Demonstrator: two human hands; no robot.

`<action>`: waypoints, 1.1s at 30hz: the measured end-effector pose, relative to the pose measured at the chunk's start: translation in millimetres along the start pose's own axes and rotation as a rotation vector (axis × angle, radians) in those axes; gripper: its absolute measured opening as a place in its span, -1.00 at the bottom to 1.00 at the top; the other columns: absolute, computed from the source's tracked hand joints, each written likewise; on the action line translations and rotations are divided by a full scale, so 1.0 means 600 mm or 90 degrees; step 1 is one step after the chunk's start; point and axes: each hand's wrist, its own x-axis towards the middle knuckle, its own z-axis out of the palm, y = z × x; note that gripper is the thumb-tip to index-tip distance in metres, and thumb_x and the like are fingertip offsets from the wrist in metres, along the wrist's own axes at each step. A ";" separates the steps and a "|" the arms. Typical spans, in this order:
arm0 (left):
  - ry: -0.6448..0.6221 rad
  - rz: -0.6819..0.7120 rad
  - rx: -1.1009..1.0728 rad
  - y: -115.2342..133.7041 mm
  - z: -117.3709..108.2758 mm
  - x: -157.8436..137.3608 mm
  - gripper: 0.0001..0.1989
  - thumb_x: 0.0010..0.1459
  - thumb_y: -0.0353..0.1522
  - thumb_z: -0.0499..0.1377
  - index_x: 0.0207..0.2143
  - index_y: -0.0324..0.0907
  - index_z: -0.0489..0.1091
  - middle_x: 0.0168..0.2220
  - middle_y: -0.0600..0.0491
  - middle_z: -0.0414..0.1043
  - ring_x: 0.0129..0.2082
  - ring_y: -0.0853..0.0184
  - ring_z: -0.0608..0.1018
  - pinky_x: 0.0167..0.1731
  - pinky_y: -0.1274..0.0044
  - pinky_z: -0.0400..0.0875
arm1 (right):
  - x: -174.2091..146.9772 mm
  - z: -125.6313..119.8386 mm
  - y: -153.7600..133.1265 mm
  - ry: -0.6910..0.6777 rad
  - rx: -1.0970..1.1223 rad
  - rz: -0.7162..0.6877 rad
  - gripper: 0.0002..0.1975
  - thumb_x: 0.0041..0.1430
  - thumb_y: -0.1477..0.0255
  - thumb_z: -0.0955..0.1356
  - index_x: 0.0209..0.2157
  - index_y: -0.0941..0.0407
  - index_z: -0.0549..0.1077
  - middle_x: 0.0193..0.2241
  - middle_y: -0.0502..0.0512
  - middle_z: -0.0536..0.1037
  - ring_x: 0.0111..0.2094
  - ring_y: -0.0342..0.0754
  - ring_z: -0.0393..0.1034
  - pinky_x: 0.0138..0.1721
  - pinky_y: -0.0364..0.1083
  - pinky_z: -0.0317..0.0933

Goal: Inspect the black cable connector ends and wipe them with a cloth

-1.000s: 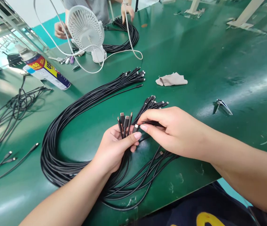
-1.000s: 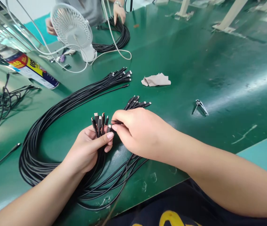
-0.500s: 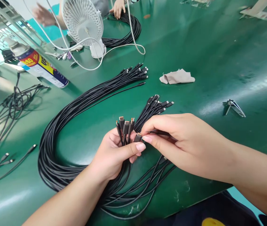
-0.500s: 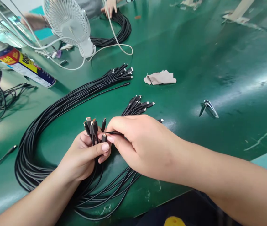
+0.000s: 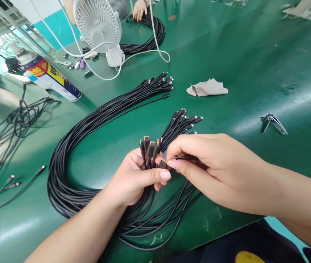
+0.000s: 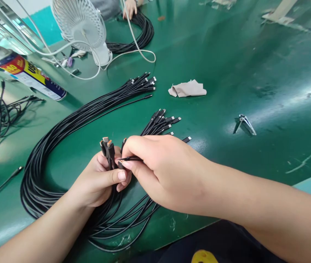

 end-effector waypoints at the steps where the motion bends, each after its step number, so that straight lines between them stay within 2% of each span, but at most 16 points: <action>1: -0.012 -0.002 -0.001 0.000 -0.001 0.000 -0.79 -0.15 -0.47 0.40 -0.55 -0.23 0.38 -0.67 0.14 0.37 -0.70 0.51 0.37 -0.71 0.69 0.26 | 0.000 0.000 -0.001 -0.003 -0.004 -0.003 -0.86 0.25 0.54 0.24 -0.36 0.13 0.39 -0.49 -0.07 0.48 -0.51 -0.21 0.28 -0.49 -0.22 0.09; 11: -0.029 -0.015 0.003 0.001 -0.004 0.000 -0.73 -0.20 -0.43 0.44 -0.55 -0.22 0.37 -0.65 0.15 0.38 -0.71 0.51 0.37 -0.72 0.68 0.28 | -0.007 -0.002 -0.002 -0.024 -0.015 -0.022 -0.86 0.26 0.55 0.21 -0.32 0.11 0.36 -0.43 -0.04 0.50 -0.44 -0.19 0.33 -0.45 -0.21 0.14; 17: -0.049 -0.015 -0.012 0.001 -0.005 0.000 -0.75 -0.17 -0.45 0.43 -0.54 -0.20 0.37 -0.65 0.15 0.39 -0.70 0.51 0.39 -0.70 0.69 0.28 | -0.008 0.000 -0.002 -0.023 -0.021 -0.026 -0.87 0.25 0.56 0.21 -0.32 0.12 0.35 -0.45 -0.05 0.47 -0.48 -0.21 0.29 -0.47 -0.21 0.11; 24: -0.030 -0.032 0.010 0.002 -0.005 0.000 -0.70 -0.25 -0.38 0.47 -0.58 -0.21 0.36 -0.68 0.15 0.36 -0.71 0.50 0.36 -0.72 0.67 0.27 | -0.009 -0.001 -0.002 -0.034 -0.023 -0.013 -0.89 0.25 0.54 0.22 -0.33 0.11 0.34 -0.45 -0.06 0.47 -0.49 -0.22 0.28 -0.48 -0.21 0.12; 28: -0.058 -0.030 -0.004 0.001 -0.007 0.000 -0.76 -0.19 -0.40 0.45 -0.55 -0.22 0.41 -0.66 0.15 0.37 -0.70 0.51 0.37 -0.71 0.68 0.29 | -0.005 -0.004 -0.001 -0.017 -0.016 -0.021 -0.88 0.25 0.54 0.22 -0.33 0.11 0.36 -0.48 -0.07 0.48 -0.50 -0.21 0.30 -0.49 -0.21 0.12; 33: -0.085 -0.037 -0.035 0.000 -0.006 -0.001 -0.82 -0.11 -0.37 0.41 -0.47 -0.23 0.48 -0.59 0.10 0.42 -0.69 0.51 0.39 -0.72 0.69 0.32 | -0.001 -0.006 0.000 0.023 0.016 -0.023 -0.85 0.27 0.54 0.21 -0.27 0.13 0.40 -0.36 0.00 0.55 -0.38 -0.18 0.41 -0.39 -0.20 0.22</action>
